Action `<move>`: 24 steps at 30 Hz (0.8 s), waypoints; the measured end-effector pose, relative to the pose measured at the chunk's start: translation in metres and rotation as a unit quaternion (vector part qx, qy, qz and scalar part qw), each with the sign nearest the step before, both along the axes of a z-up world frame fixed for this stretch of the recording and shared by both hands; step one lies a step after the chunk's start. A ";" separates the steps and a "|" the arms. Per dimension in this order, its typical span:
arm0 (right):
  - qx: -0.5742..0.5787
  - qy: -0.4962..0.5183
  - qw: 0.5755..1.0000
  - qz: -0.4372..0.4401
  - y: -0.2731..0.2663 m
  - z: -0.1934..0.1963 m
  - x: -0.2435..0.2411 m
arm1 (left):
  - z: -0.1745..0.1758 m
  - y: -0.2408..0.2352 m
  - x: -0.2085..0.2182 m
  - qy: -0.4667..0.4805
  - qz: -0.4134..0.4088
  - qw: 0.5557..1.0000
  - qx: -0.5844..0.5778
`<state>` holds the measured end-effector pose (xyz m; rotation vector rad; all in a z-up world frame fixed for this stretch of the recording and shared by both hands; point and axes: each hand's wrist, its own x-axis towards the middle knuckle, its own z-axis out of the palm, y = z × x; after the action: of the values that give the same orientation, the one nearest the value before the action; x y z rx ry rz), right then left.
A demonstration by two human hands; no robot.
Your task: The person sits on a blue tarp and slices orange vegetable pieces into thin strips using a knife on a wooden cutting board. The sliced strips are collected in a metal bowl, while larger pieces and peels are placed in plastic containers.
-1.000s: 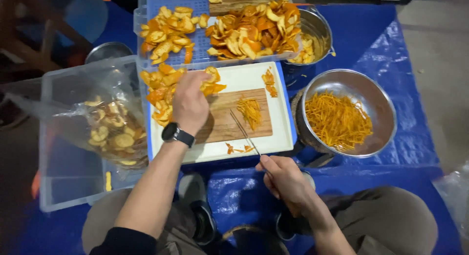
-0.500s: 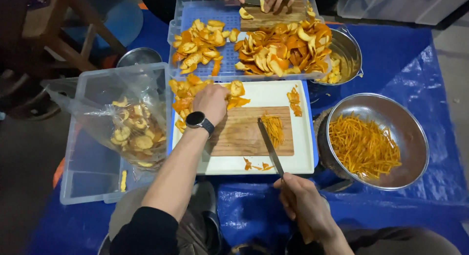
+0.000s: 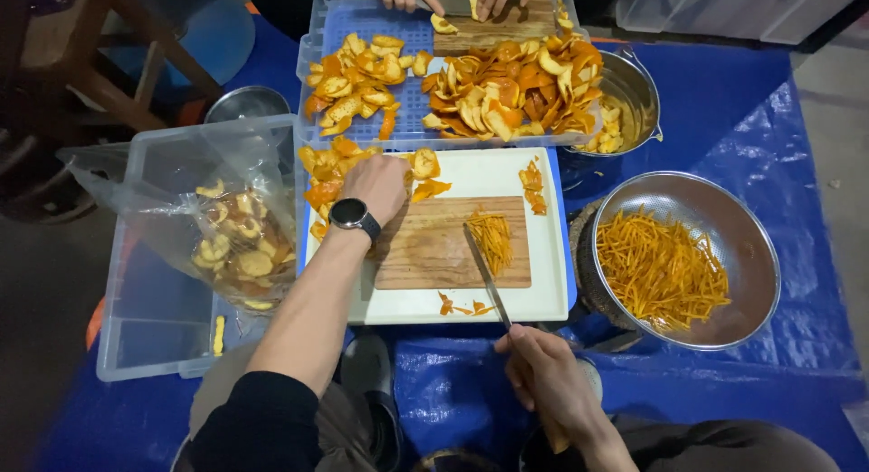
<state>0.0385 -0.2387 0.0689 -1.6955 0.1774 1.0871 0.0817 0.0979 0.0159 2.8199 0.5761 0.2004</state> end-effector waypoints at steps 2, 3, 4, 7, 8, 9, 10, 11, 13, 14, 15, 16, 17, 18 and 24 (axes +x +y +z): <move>-0.006 0.011 1.000 0.003 0.002 0.005 -0.002 | -0.002 0.000 0.001 -0.014 -0.001 1.000 0.013; -0.012 0.024 1.000 0.007 0.003 0.007 -0.003 | -0.003 0.001 0.001 -0.027 -0.001 0.999 0.026; -0.012 0.022 1.000 0.008 0.002 0.004 -0.003 | -0.006 0.003 0.000 -0.028 0.000 0.999 0.027; 0.007 0.014 1.000 0.011 0.003 0.002 -0.004 | -0.005 0.007 -0.003 -0.098 0.007 0.993 0.060; -0.002 0.020 1.000 0.013 0.005 0.005 -0.004 | 0.002 0.005 -0.005 -0.163 0.022 0.986 0.002; -0.010 0.028 0.999 0.015 0.007 0.008 -0.005 | 0.009 0.003 -0.008 -0.226 0.037 0.972 -0.057; -0.010 0.029 0.999 0.015 0.005 0.003 -0.005 | 0.011 -0.006 -0.011 -0.225 0.037 0.972 -0.056; 0.020 0.031 0.999 0.004 0.004 -0.002 -0.005 | 0.013 -0.014 -0.014 -0.221 0.068 0.961 -0.151; 0.049 0.035 0.998 -0.009 0.006 -0.012 -0.008 | 0.008 -0.039 -0.026 -0.212 0.097 0.941 -0.245; 0.049 0.015 0.998 -0.026 0.007 -0.016 -0.011 | 0.001 -0.056 -0.036 -0.182 0.093 0.928 -0.313; 0.048 -0.006 0.998 -0.043 0.009 -0.019 -0.012 | -0.005 -0.074 -0.043 -0.151 0.087 0.908 -0.380; 0.048 -0.006 0.998 -0.047 0.008 -0.023 -0.015 | -0.011 -0.090 -0.052 -0.149 0.084 0.909 -0.381; 0.051 -0.009 0.998 -0.029 0.008 -0.026 -0.015 | -0.014 -0.106 -0.058 -0.143 0.104 0.900 -0.399; 0.055 -0.012 0.998 -0.011 0.008 -0.029 -0.015 | -0.018 -0.122 -0.065 -0.138 0.123 0.890 -0.417; 0.045 -0.041 0.998 0.026 0.005 -0.032 -0.011 | -0.017 -0.120 -0.075 -0.113 0.156 0.911 -0.363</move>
<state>0.0274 -0.2341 0.0368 -1.6675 0.0313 1.0454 0.0065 -0.0225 -0.0011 1.9469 0.8359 0.2944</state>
